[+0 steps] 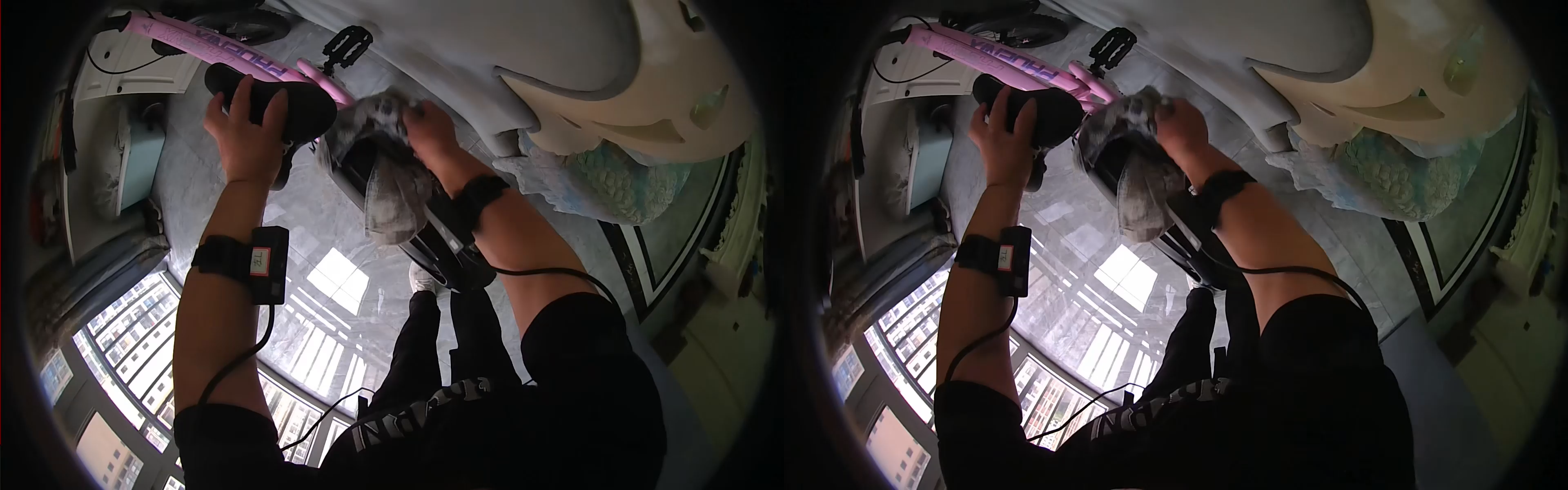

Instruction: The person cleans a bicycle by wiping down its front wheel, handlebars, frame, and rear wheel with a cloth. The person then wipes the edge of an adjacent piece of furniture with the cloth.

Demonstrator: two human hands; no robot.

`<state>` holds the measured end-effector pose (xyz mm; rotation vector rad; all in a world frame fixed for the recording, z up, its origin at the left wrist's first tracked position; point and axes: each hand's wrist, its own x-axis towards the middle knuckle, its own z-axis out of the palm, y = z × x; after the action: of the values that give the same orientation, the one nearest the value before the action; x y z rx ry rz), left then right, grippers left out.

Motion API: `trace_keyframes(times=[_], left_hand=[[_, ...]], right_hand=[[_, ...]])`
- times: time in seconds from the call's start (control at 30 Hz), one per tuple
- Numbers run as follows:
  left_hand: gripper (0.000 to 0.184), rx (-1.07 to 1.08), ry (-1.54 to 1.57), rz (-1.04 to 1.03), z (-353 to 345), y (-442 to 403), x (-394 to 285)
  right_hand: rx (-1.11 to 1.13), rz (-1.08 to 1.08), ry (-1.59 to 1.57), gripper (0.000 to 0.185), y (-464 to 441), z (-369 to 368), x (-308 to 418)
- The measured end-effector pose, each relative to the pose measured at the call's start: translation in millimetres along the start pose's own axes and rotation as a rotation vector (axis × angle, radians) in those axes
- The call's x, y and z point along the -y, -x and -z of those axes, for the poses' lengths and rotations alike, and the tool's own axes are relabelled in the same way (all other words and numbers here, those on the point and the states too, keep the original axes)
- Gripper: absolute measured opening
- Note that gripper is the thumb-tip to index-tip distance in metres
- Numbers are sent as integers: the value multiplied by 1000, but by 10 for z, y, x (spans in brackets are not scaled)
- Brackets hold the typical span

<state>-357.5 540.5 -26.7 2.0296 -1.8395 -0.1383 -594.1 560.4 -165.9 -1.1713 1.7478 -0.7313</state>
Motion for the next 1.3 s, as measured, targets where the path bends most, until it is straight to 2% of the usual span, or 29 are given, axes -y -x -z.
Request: trace_keyframes(times=[0.03,0.1,0.2,0.23,0.3,0.37,0.43,0.47,0.5,0.57,0.73,0.8,0.9,0.93,1.0,1.03,1.1,1.13,1.17,1.2,1.23,1.27,1.3], left_hand=[[63,-2,1,-6,-8,-12,29],[63,3,8,-17,-28,-35,67],[62,-1,38,-22,-16,-22,25],[62,-4,41,-27,-10,-22,34],[62,-33,-14,-82,-44,-40,108],[62,-36,-16,-99,-82,-21,145],[62,-35,30,-84,-66,-59,136],[62,-13,-89,-153,-128,-87,283],[62,-13,-53,-125,-119,-74,254],[62,-21,19,-69,-71,-62,168],[60,-33,0,-88,-119,-86,249],[59,44,-341,-314,-145,-131,417],[53,61,-731,-541,-133,-200,603],[50,51,-837,-600,-133,-199,602],[49,35,-484,-229,-141,-166,389],[49,21,-306,-47,-127,-171,278],[59,117,-361,19,-108,-241,155],[63,164,-403,33,-152,-283,122],[66,132,-321,138,-155,-261,-14],[69,92,-238,239,-155,-236,-161],[69,78,-251,227,-160,-215,-193],[69,65,-269,216,-156,-205,-191],[68,51,-289,206,-137,-203,-189]], right_hand=[[-92,-94,-233,38,-108,-59,-46],[-176,-328,-848,39,-81,175,358],[-79,-310,-1203,31,-185,493,391],[55,-237,-1205,32,-145,623,368],[494,-118,-1197,35,26,867,195],[411,-146,-1132,37,636,964,391],[609,-88,-397,42,1076,1188,258],[608,259,-172,42,1297,1162,97],[589,599,62,42,1522,1131,-79],[686,502,99,37,1873,1282,-213],[726,151,437,28,2420,1769,-740],[911,-63,754,26,2564,2020,-1059],[972,-157,738,29,2661,2294,-1286],[913,-242,582,30,2645,2324,-1249],[777,-392,274,33,2492,2379,-1070],[685,-445,13,34,2471,2320,-1074],[493,-532,-510,38,2413,2080,-1133],[476,-514,-606,38,2357,1904,-1140],[464,-497,-698,39,2292,1702,-1156],[413,-472,-593,42,2259,1458,-1272],[364,-449,-490,45,2260,1241,-1358],[377,-402,-531,52,2235,1129,-1309],[415,-449,-436,52,2194,1140,-1280]])
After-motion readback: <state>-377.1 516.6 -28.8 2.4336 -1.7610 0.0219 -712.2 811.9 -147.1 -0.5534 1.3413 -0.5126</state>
